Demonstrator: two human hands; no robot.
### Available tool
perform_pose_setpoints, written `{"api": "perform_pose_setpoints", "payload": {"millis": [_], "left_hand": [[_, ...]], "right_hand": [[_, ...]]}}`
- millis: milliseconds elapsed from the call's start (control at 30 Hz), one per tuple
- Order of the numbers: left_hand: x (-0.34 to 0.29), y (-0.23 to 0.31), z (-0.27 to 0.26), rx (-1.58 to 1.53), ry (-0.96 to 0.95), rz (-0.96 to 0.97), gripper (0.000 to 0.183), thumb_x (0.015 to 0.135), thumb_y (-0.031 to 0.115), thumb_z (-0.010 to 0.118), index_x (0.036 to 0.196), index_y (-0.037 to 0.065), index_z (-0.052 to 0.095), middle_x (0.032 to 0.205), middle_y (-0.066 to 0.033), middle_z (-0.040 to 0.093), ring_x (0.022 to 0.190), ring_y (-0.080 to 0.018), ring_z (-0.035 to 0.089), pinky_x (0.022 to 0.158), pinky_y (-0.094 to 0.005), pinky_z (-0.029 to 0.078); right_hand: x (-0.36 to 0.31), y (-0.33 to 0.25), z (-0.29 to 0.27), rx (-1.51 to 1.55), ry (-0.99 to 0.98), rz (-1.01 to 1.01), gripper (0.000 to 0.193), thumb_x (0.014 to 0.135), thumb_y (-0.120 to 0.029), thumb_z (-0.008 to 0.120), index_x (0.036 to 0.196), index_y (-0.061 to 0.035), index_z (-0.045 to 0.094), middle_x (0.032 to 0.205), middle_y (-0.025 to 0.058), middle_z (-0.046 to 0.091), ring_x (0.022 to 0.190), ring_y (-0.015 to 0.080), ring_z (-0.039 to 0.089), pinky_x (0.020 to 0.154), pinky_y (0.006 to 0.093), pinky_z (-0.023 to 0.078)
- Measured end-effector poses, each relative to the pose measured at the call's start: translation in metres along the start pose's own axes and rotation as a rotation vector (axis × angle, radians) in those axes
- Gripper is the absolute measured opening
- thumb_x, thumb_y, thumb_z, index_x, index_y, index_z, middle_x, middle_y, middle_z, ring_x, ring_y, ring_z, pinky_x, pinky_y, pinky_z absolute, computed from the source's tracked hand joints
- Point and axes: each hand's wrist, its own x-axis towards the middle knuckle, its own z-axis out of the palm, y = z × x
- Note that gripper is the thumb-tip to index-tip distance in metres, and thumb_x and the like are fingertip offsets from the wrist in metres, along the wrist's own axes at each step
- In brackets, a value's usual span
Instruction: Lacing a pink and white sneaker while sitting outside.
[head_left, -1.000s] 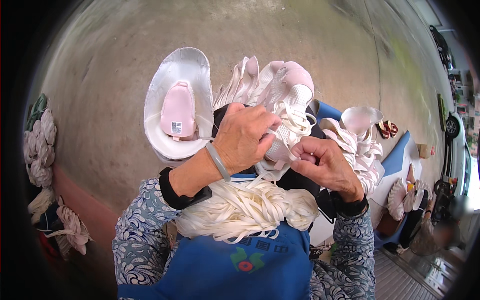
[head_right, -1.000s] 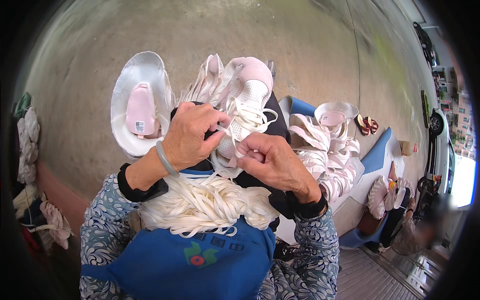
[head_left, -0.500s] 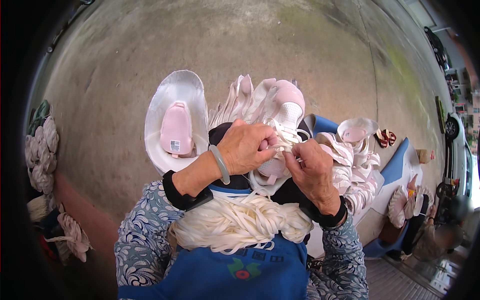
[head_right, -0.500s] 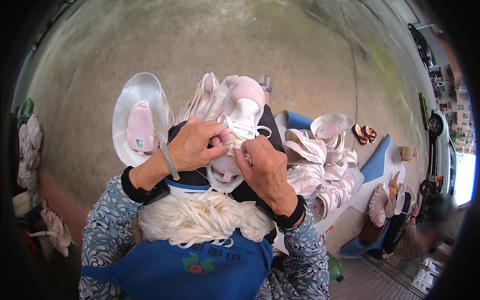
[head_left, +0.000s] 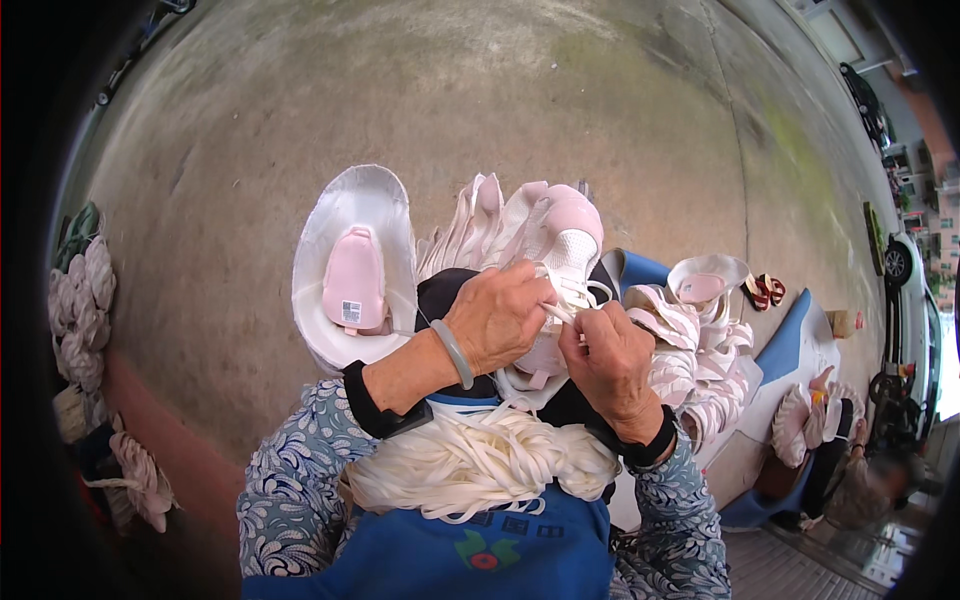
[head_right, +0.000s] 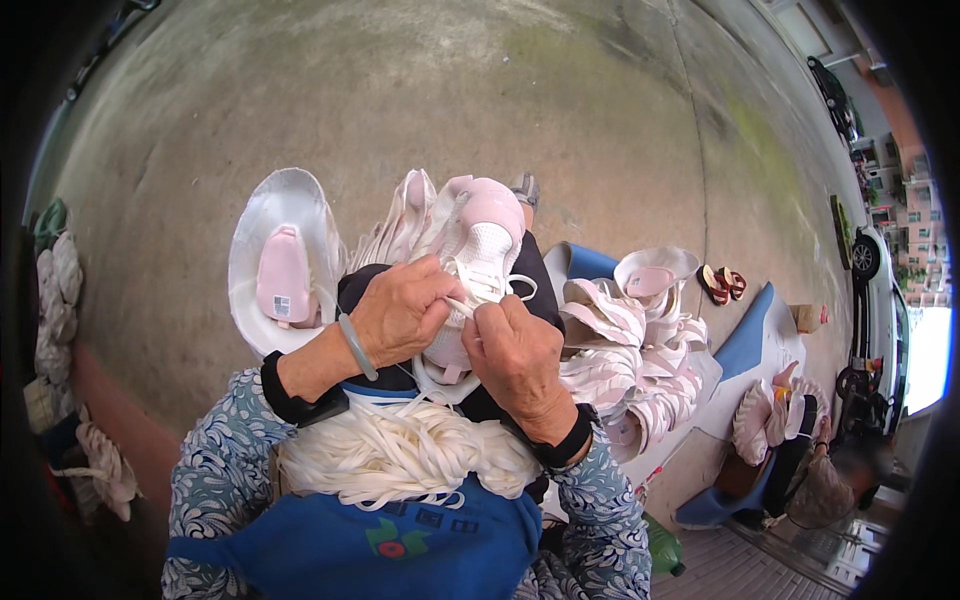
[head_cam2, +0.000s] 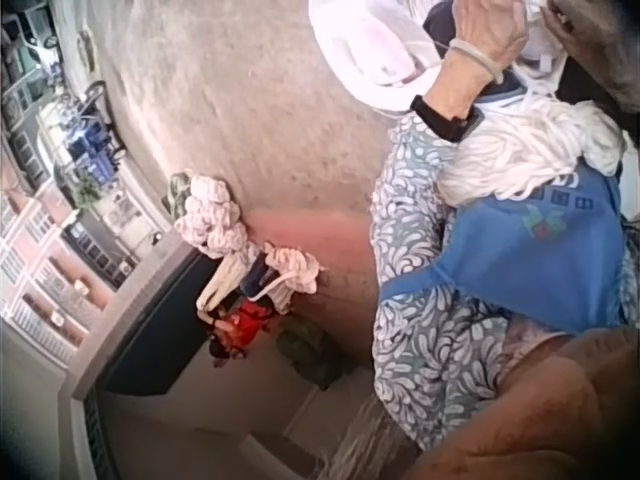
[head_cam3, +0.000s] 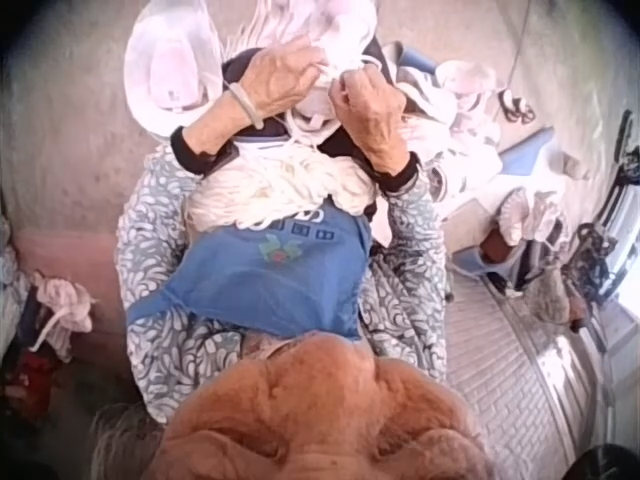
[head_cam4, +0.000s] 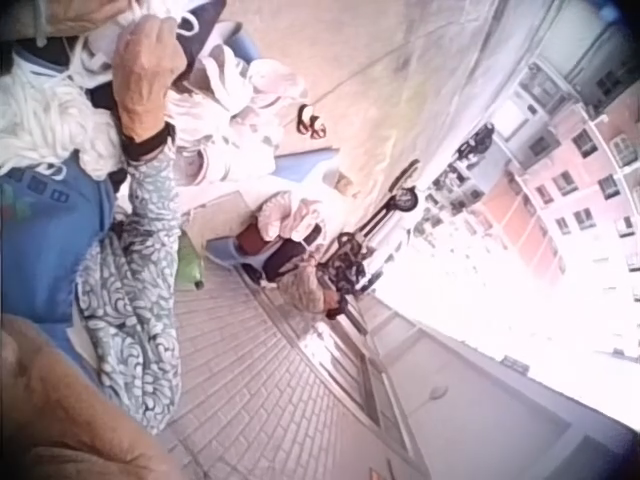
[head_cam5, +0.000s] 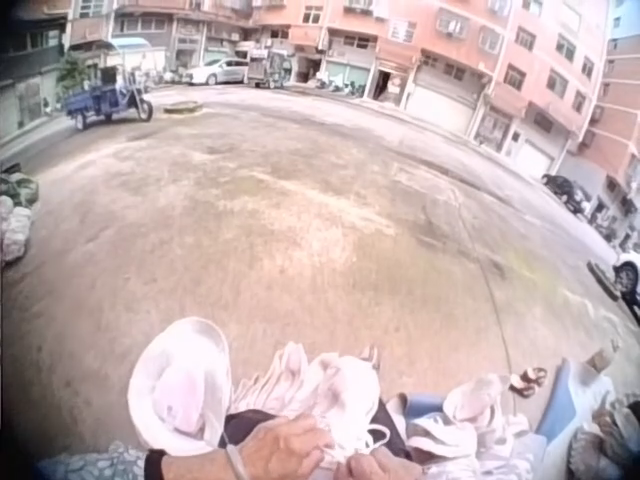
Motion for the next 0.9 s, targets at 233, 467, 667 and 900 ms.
{"api": "perform_pose_setpoints", "payload": {"millis": [233, 467, 667, 900], "left_hand": [[0.010, -0.009, -0.020, -0.284, -0.272, -0.153, 0.017, 0.083, 0.017, 0.063, 0.085, 0.001, 0.063, 0.084, -0.0134, 0.056, 0.073, -0.0307, 0.057, 0.069, -0.0365, 0.045], [0.006, -0.014, -0.023, -0.391, -0.315, -0.163, 0.015, 0.088, 0.017, 0.066, 0.084, 0.002, 0.063, 0.083, -0.0047, 0.053, 0.078, -0.0179, 0.052, 0.073, -0.0305, 0.043], [0.011, 0.000, -0.034, -0.437, -0.429, -0.278, 0.014, 0.085, 0.015, 0.070, 0.084, 0.003, 0.062, 0.081, -0.0019, 0.055, 0.075, -0.0113, 0.051, 0.070, -0.0258, 0.042], [0.005, 0.005, -0.035, -0.358, -0.402, -0.294, 0.014, 0.085, 0.014, 0.071, 0.087, 0.001, 0.064, 0.079, -0.0020, 0.059, 0.071, -0.0095, 0.054, 0.065, -0.0248, 0.044]], "right_hand": [[-0.005, 0.008, 0.000, 0.020, 0.035, -0.009, 0.019, 0.070, -0.003, 0.072, 0.075, -0.0068, 0.055, 0.066, 0.0077, 0.048, 0.051, 0.0253, 0.053, 0.046, 0.0352, 0.042], [-0.010, 0.007, -0.027, 0.391, -0.275, 0.522, 0.013, 0.080, -0.009, 0.072, 0.083, -0.0039, 0.060, 0.067, 0.0079, 0.054, 0.054, 0.0185, 0.054, 0.049, 0.0308, 0.043], [-0.028, 0.014, -0.026, 0.402, -0.278, 0.356, 0.021, 0.082, -0.013, 0.071, 0.099, -0.0025, 0.064, 0.085, 0.0126, 0.066, 0.068, 0.0272, 0.065, 0.062, 0.0348, 0.052], [-0.023, 0.015, -0.015, 0.331, -0.239, 0.349, 0.026, 0.082, -0.010, 0.069, 0.106, -0.0055, 0.063, 0.086, 0.0133, 0.065, 0.077, 0.0311, 0.066, 0.064, 0.0382, 0.053]]}}
